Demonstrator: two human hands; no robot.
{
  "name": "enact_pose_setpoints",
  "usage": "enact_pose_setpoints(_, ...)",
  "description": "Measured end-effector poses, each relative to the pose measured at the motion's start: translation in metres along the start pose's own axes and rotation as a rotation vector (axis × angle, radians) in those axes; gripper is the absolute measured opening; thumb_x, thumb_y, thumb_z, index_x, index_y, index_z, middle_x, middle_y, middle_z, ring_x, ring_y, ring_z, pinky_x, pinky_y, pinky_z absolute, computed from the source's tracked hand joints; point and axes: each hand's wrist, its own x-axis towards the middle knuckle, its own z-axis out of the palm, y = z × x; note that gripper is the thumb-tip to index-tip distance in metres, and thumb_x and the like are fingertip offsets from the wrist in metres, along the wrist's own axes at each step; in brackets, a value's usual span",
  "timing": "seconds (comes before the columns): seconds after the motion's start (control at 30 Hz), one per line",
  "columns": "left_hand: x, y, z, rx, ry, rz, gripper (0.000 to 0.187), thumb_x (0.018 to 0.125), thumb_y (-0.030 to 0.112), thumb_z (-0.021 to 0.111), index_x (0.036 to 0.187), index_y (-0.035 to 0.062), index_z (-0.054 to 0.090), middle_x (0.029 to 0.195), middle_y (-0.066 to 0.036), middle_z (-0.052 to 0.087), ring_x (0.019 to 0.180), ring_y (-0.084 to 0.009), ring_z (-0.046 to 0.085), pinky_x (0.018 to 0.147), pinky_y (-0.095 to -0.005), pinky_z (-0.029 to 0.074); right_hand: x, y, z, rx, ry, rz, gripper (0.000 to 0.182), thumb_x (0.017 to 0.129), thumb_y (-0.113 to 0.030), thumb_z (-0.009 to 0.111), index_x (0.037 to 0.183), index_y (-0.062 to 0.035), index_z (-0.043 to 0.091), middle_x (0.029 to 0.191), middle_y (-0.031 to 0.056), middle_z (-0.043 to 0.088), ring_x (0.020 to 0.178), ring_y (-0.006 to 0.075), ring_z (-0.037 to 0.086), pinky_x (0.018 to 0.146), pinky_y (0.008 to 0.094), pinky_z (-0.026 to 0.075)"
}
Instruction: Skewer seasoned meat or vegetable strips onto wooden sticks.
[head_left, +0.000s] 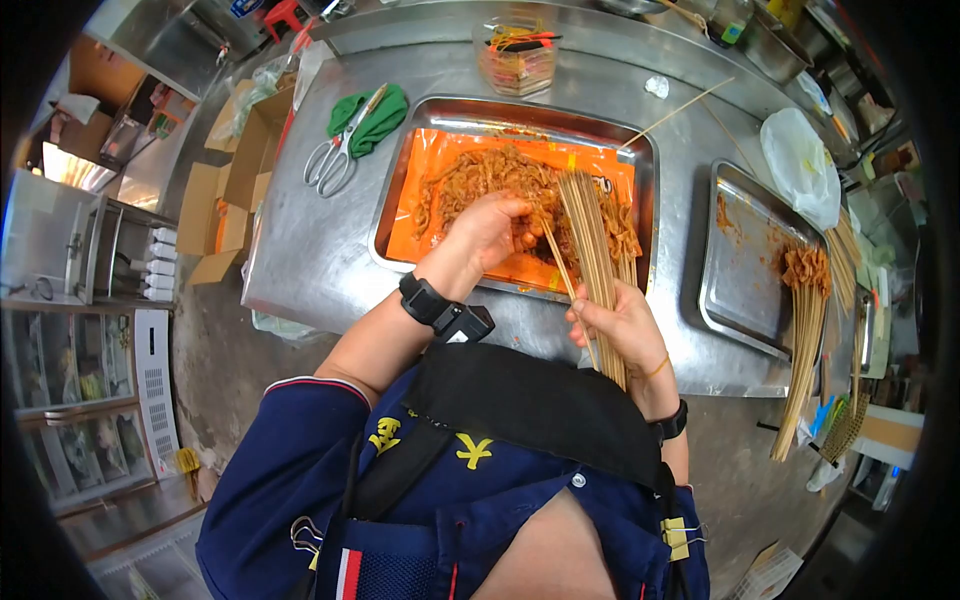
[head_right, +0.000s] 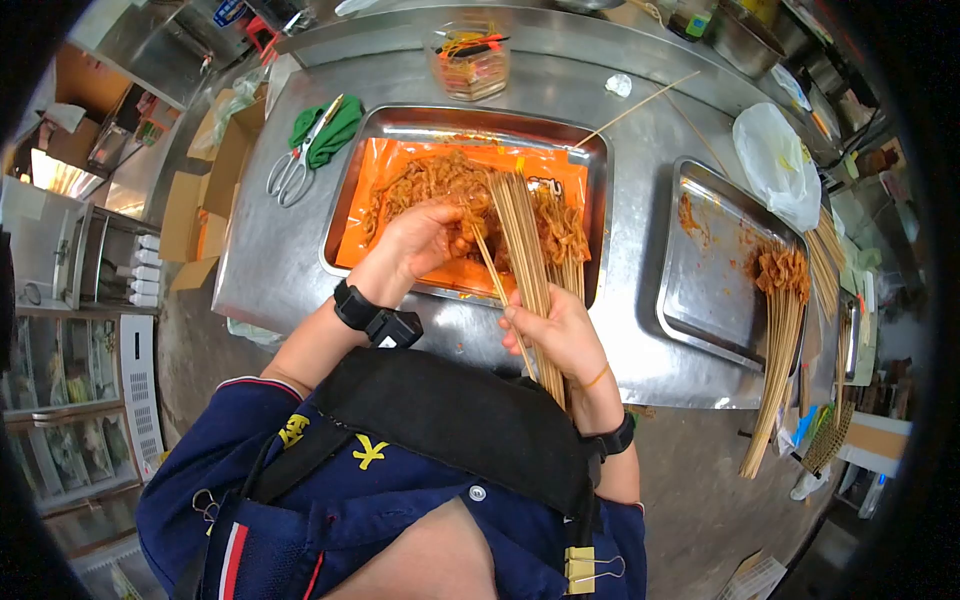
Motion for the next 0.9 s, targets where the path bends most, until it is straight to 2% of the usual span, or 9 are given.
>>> enact_pose_setpoints(0.1,-0.007,-0.004,0.009,0.036,-0.009,0.122,0.020,0.086,0.010,0.049,0.103,0.0031,0.056,0.087,-0.006,0.063,0.074,-0.0151,0.060,0.062,-0.0281,0.049,-0.001,0.001,-0.001,0.018,0.021,0.003,0.015,0.083,-0.008,0.058,0.092,0.0001,0.049,0.076,0.0087,0.058,0.057,0.0113,0.057,0.050,0.0235,0.048)
enact_pose_setpoints(0.13,-0.011,0.002,0.014,0.121,0.075,0.173,0.019,0.087,0.013,0.050,0.102,0.0036,0.057,0.089,-0.005,0.063,0.074,-0.0144,0.060,0.062,-0.0293,0.049,-0.001,0.002,-0.001,0.022,0.028,0.005,0.015,0.083,-0.008,0.058,0.092,0.0001,0.049,0.076,0.0087,0.058,0.057,0.0114,0.057,0.050,0.0236,0.048)
enact_pose_setpoints(0.37,-0.025,0.013,0.029,0.087,0.105,0.286,0.021,0.088,0.021,0.053,0.100,0.0047,0.057,0.087,-0.002,0.063,0.073,-0.0103,0.059,0.057,-0.0232,0.044,0.000,0.003,-0.002,0.006,0.005,-0.007,0.016,0.083,-0.009,0.057,0.093,0.0003,0.050,0.076,0.0086,0.058,0.058,0.0114,0.058,0.051,0.0235,0.049)
enact_pose_setpoints(0.47,-0.025,0.013,0.030,0.145,0.078,0.310,0.019,0.087,0.019,0.055,0.098,0.0048,0.058,0.085,-0.001,0.063,0.072,-0.0094,0.059,0.059,-0.0231,0.045,0.000,0.004,-0.003,0.003,0.009,-0.005,0.016,0.083,-0.009,0.057,0.093,0.0003,0.050,0.076,0.0083,0.058,0.058,0.0113,0.058,0.050,0.0232,0.049)
enact_pose_setpoints(0.57,-0.018,0.007,0.025,0.342,0.102,0.477,0.015,0.084,0.014,0.057,0.095,0.0045,0.059,0.082,-0.001,0.063,0.068,-0.0078,0.058,0.057,-0.0208,0.046,0.000,0.002,-0.002,-0.006,0.005,-0.005,0.015,0.083,-0.009,0.057,0.093,0.0001,0.050,0.076,0.0081,0.058,0.058,0.0111,0.058,0.050,0.0230,0.049)
enact_pose_setpoints(0.67,-0.019,-0.002,0.034,0.424,0.258,0.649,0.012,0.082,0.009,0.059,0.092,0.0032,0.059,0.080,-0.001,0.063,0.062,-0.0071,0.056,0.054,-0.0187,0.046,-0.001,0.000,-0.001,-0.011,0.010,-0.004,0.015,0.083,-0.009,0.057,0.092,0.0000,0.050,0.076,0.0082,0.058,0.058,0.0113,0.058,0.050,0.0232,0.049)
enact_pose_setpoints(0.77,-0.019,-0.009,0.037,0.451,0.253,0.741,0.011,0.083,0.005,0.057,0.093,0.0011,0.058,0.081,-0.004,0.063,0.061,-0.0076,0.058,0.050,-0.0182,0.045,0.000,0.003,-0.002,0.007,0.010,-0.014,0.014,0.083,-0.008,0.057,0.092,0.0000,0.050,0.075,0.0082,0.058,0.058,0.0118,0.058,0.050,0.0237,0.049)
enact_pose_setpoints(0.87,-0.023,-0.020,0.038,0.408,0.160,0.600,0.011,0.084,0.004,0.056,0.094,0.0002,0.058,0.082,-0.005,0.063,0.066,-0.0090,0.060,0.053,-0.0193,0.047,0.003,0.006,-0.003,0.006,0.017,-0.027,0.013,0.083,-0.007,0.056,0.092,-0.0001,0.050,0.075,0.0082,0.058,0.058,0.0123,0.058,0.050,0.0241,0.049)
enact_pose_setpoints(0.9,-0.030,-0.024,0.046,0.401,0.162,0.553,0.008,0.083,0.003,0.056,0.090,-0.0008,0.059,0.076,-0.003,0.062,0.063,-0.0066,0.055,0.053,-0.0193,0.045,0.004,0.006,-0.003,0.005,0.029,-0.026,0.013,0.083,-0.007,0.056,0.092,-0.0001,0.050,0.075,0.0082,0.058,0.058,0.0125,0.058,0.050,0.0242,0.049)
